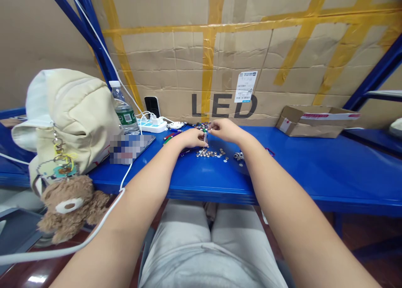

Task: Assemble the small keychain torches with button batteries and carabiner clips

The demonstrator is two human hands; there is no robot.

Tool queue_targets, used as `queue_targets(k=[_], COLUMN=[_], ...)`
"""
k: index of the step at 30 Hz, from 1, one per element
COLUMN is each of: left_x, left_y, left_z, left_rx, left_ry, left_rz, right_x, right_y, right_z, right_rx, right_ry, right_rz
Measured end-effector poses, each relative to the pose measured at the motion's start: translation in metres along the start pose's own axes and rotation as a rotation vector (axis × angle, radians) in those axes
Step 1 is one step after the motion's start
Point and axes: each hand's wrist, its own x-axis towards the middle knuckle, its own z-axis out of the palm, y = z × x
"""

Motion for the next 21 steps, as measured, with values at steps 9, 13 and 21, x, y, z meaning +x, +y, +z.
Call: queue_targets(k=[9, 13, 21], left_x=[0.0011, 0.0018, -0.0012], left_y=[-0.0003, -0.0014, -0.0018], left_z=[0.0001, 0.0002, -0.002], left_rx=[0.006, -0.009, -0.065], left_ry=[-0.004, -0.013, -0.036], left_rz=[-0.001, 0.008, -0.012], right_x=[0.0005, -0.0004, -0.0028], right_y=[-0.0054, -0.0066, -0.0119], right_z=[0.0039, 0.0013, -0.0034], right_rx=[0.078, 0.078, 0.054], right_ry=[0.018, 0.006, -0.073], right_rz=[-0.068, -0.092, -0.073])
